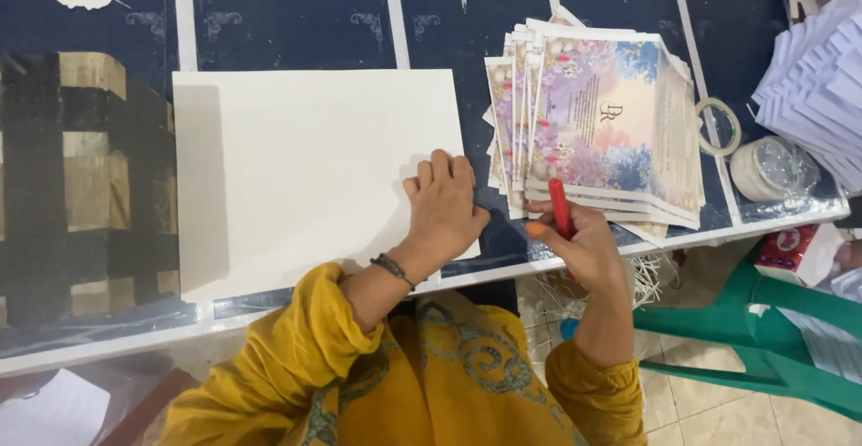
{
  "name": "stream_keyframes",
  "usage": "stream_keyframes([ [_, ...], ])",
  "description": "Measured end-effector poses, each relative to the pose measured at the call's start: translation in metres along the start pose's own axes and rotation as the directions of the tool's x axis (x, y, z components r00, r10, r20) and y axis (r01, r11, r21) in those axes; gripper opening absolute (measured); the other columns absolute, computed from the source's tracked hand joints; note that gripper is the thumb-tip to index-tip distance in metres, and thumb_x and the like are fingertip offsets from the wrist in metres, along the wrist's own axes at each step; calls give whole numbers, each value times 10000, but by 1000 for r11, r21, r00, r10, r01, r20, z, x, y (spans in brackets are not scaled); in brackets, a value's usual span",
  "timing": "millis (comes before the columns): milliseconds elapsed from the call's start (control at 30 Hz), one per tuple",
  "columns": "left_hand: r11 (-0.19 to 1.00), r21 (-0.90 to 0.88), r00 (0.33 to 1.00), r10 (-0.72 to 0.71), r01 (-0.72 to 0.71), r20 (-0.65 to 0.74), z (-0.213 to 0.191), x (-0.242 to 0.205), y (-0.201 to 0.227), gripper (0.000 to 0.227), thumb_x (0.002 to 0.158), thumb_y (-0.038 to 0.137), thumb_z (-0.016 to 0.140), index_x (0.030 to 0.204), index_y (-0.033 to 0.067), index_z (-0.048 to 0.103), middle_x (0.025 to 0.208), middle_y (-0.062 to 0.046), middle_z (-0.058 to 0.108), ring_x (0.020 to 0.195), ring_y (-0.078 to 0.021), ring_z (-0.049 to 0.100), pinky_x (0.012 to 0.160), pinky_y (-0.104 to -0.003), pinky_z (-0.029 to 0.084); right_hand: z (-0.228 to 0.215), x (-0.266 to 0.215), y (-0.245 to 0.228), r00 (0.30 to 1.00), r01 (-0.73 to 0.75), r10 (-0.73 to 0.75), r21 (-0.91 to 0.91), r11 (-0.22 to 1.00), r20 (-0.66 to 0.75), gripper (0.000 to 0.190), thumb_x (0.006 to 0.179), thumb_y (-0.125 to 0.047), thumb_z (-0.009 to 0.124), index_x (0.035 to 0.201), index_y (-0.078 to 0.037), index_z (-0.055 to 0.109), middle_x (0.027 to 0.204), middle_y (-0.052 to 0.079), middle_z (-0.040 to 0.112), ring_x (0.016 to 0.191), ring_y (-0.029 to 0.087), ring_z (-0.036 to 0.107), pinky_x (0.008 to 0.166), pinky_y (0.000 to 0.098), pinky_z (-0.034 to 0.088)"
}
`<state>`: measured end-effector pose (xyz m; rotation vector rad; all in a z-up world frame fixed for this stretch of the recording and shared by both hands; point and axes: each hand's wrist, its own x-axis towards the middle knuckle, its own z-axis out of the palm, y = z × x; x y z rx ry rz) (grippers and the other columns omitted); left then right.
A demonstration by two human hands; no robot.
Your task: The person assembles a stack of cards by placing a printed sheet onto a white card base and smoothing it down with a red tool. This process is repeated for multiple cards on a tiled work surface.
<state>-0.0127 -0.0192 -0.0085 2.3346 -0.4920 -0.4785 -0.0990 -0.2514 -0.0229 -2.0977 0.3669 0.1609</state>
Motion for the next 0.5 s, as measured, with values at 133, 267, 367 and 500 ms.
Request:
stream_keyframes([
  [133,994,-105,1000,-18,19,13,-3,2,-1,343,820,80,681,1062,128,443,1165,-140,410,1135,-358,372,951,-489,231,-8,-3,8,996,80,-77,100,992,-41,318,855,-158,816,1140,-18,793,813,121,744,684,159,658,662,274,514],
  [267,988,-151,999,-24,29,34,-4,1,-5,371,796,82,671,1070,158,433,1177,-125,408,1148,-350,371,959,-492,228,-3,-13,-15,993,118,-112,158,980,-41,294,879,-104,774,1142,27,781,782,140,732,614,148,607,579,257,485],
  [367,969,-247,999,17,-7,39,-3,7,-14,414,773,82,682,1098,155,437,1191,-152,429,1174,-386,389,990,-539,221,-2,-7,-2,991,135,-129,223,965,-40,317,882,-130,790,1147,43,765,774,109,701,561,112,563,540,225,471],
  [500,890,-434,990,127,-141,-62,-35,-16,-28,363,818,40,653,1169,84,573,1127,-191,520,1099,-462,611,877,-492,554,-2,-8,-27,988,151,-152,122,981,-4,367,863,-247,809,1132,2,791,761,100,708,593,136,577,550,262,473],
])
